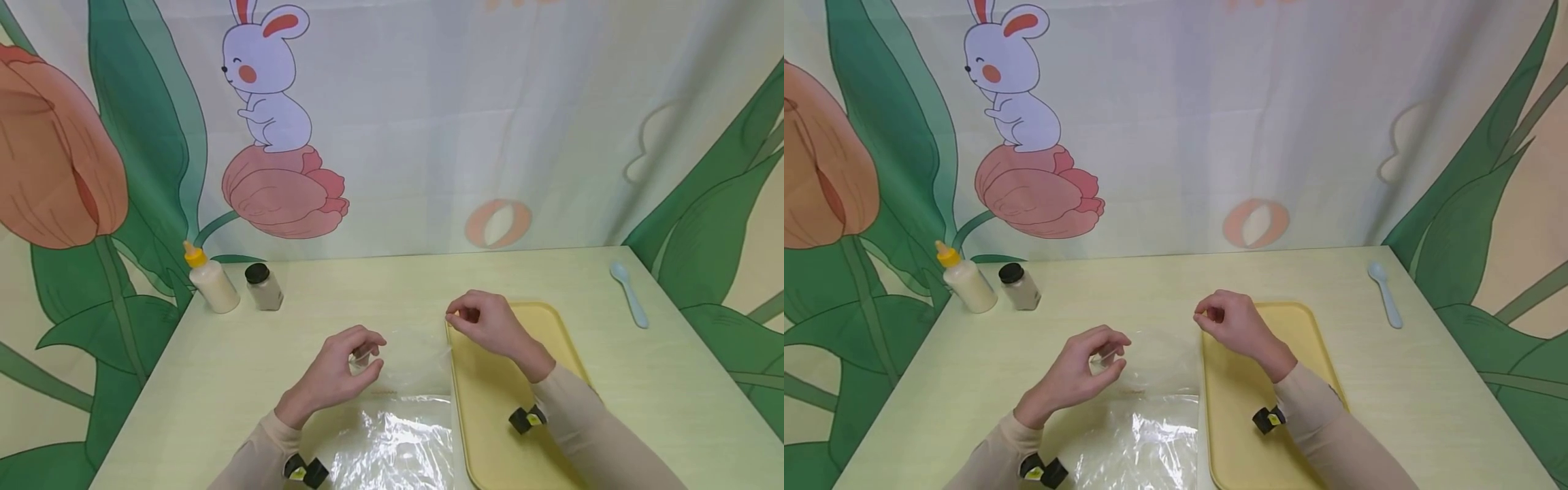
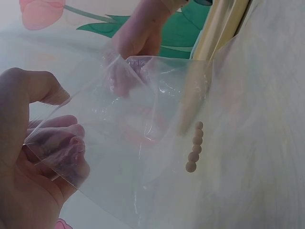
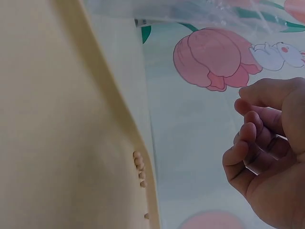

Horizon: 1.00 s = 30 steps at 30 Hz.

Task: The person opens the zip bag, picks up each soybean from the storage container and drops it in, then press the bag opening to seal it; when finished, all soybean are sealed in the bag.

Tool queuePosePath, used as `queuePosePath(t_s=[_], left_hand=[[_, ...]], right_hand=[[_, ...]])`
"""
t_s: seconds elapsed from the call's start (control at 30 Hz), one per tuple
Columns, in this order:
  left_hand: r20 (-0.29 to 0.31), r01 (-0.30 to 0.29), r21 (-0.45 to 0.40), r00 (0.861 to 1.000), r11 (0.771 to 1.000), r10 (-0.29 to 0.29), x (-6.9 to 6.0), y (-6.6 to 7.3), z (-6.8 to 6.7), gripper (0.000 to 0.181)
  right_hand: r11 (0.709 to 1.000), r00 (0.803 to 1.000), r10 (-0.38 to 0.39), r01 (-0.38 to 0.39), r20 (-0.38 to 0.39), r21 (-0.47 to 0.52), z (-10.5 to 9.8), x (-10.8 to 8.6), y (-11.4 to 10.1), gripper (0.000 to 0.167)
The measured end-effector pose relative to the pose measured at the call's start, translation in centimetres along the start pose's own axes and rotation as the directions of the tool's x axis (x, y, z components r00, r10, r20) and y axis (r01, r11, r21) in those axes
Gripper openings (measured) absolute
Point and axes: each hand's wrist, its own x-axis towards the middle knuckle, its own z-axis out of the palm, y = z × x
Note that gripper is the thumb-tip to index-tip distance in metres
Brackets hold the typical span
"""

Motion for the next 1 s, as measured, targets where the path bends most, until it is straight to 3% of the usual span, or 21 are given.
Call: queuePosePath(t_s=[0.8,1.0], left_hand=[[-0.001,-0.009,-0.014,1.000,1.000,0.009,0.0,-0.1,0.0,0.020],[0.001,-0.005,-0.008,1.000,1.000,0.005,0.0,0.0,-0.1,0.020]], right_hand=[[0.986,0.990,0.129,-0.123,0.051,-0.116,0.8,2.0,4.5,0.005],[0.978,0.982,0.163,-0.149,0.096,-0.144,0.8,2.4,5.5,0.006]])
